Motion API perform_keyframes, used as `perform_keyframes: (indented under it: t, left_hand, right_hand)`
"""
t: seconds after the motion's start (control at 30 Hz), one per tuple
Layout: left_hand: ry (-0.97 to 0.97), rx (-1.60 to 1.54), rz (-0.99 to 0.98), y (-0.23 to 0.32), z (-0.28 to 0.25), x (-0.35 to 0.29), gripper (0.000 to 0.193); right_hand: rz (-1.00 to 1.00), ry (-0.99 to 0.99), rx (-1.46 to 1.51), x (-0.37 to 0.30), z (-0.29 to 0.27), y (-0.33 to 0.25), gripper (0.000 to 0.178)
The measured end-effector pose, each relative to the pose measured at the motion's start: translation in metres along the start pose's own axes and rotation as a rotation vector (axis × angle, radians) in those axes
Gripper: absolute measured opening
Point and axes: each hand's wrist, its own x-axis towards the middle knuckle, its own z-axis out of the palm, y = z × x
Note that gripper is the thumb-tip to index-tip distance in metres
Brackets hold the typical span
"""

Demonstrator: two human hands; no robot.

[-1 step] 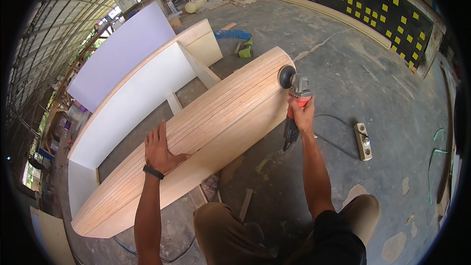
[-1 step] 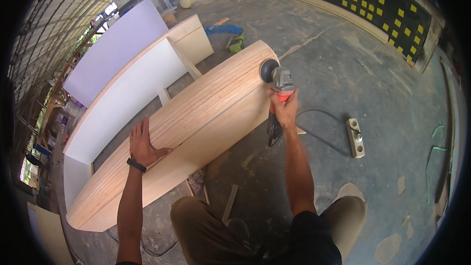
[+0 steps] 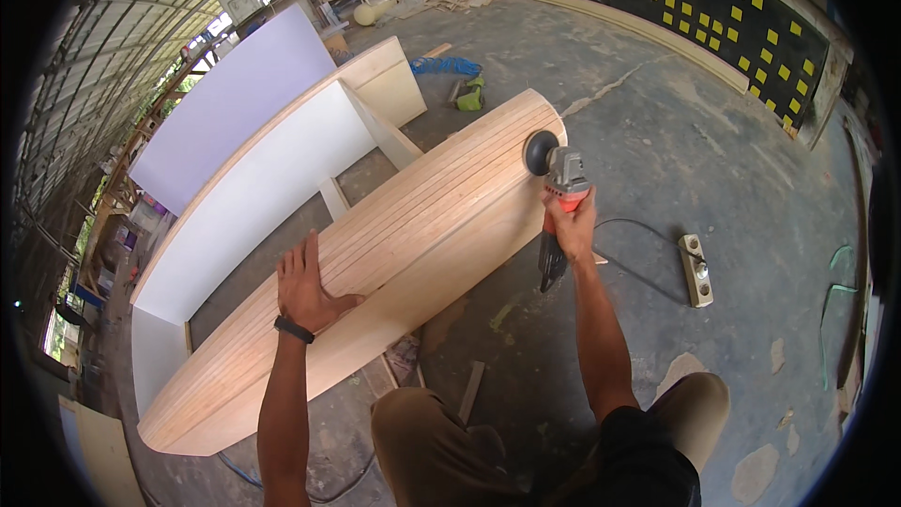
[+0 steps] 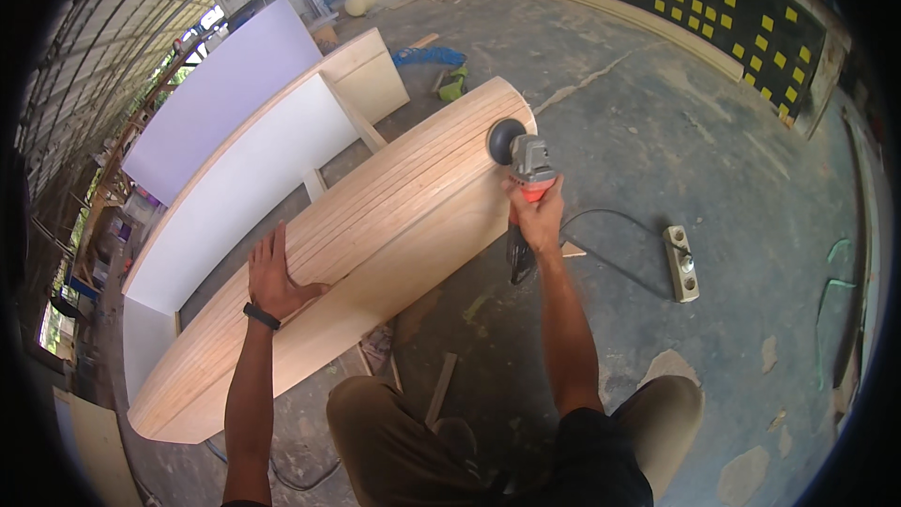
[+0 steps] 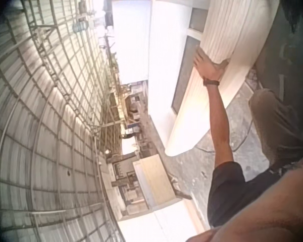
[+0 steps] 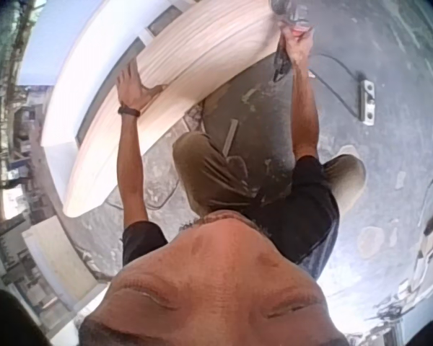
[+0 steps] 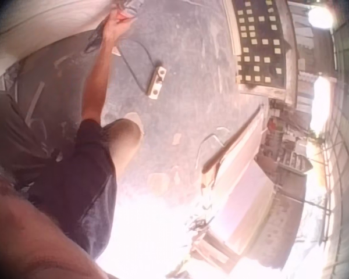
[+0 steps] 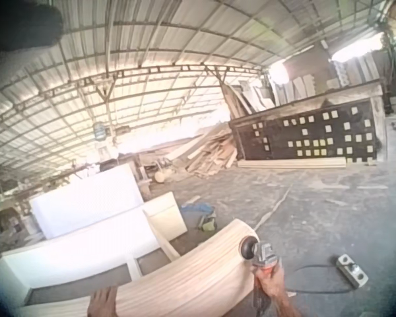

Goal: The person uses a red orbital sander to smooth the edges and surfaces of a light-colored wooden furniture piece. They work on the curved side panel and the top surface, moving the sander back and forth along the wood grain.

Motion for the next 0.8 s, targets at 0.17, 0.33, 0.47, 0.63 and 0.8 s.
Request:
perform_keyframes:
  t: [0.17, 0.33, 0.47, 0.63, 0.8]
  left_hand:
    - [-0.007, -0.045, 0.002, 0.0, 0.001, -0.001, 0.139]
    - [0.01, -0.03, 0.015, -0.001, 0.007, 0.0, 0.139]
    - [0.01, -0.009, 0.024, -0.005, 0.007, -0.003, 0.14]
    - [0.035, 0.001, 0.052, -0.003, 0.006, 0.002, 0.142]
    - [0.027, -0.005, 0.05, -0.003, 0.01, 0.0, 0.141]
  right_hand:
    - [0.013, -0.187, -0.115, -0.088, 0.026, -0.002, 0.073]
    - [-0.197, -0.447, -0.356, -0.13, 0.047, -0.013, 0.082]
    - [-0.17, -0.445, -0.346, -0.133, 0.054, -0.015, 0.081]
    - [-0.097, -0.158, -0.114, -0.083, 0.019, 0.005, 0.072]
    - [0.041, -0.003, 0.089, -0.002, -0.005, 0.013, 0.053]
